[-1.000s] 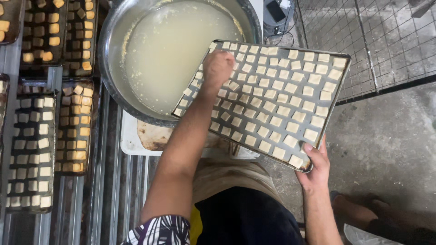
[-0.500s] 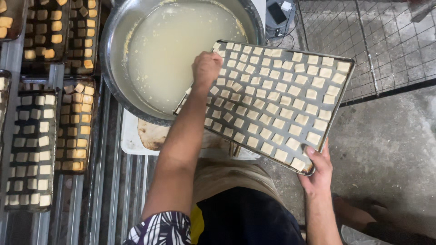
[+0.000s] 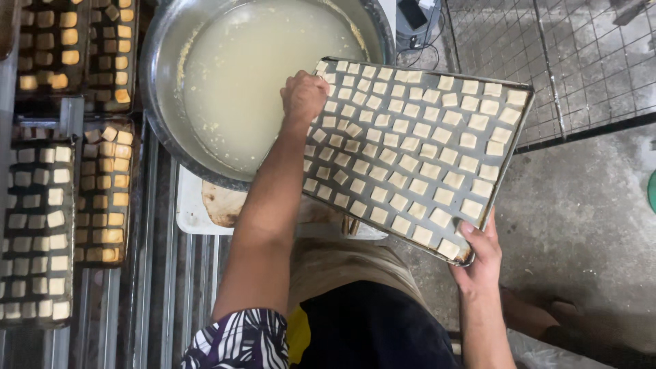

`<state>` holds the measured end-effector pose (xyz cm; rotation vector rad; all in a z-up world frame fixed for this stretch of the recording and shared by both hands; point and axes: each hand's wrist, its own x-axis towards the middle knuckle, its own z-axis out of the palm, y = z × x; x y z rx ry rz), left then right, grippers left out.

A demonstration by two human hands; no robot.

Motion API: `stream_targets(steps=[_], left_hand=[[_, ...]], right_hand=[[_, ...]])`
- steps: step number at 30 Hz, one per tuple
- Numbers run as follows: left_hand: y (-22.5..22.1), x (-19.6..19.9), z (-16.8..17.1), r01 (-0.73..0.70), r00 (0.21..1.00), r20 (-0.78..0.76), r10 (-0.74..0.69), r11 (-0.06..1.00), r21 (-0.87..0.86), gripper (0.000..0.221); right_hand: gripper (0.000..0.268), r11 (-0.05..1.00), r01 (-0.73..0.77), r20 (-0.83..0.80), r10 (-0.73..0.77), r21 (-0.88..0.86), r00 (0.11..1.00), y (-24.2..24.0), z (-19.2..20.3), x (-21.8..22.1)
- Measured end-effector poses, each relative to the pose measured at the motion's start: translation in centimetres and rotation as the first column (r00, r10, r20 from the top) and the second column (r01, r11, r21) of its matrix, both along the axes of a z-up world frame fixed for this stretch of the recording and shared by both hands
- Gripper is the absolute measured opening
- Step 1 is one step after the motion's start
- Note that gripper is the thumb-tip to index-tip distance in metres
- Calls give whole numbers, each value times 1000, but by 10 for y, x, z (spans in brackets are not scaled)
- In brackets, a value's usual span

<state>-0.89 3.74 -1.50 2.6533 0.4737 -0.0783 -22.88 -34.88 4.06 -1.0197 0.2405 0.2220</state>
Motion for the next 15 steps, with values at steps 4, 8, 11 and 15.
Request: stream_targets(steps=[4,8,11,15], left_hand=[[-2,15,5,-28,999,-41,27,999,-38,21],[-5,25,12,-13,992,-125,6,998,-61,31],[3,31,18,-83,992,-102,73,992,-96,30],[6,45,19,-93,932,-350,91,996,13,46]], right_hand=[[77,997,71,-17,-72,-43,997,1,-4,-2],[81,992,109,-57,-112,-55,992,11,21,-6],[78,989,135,-64,-139,-63,988,10,17,-8],[78,988,143,-65,-146,-50,987,11,21,-9]])
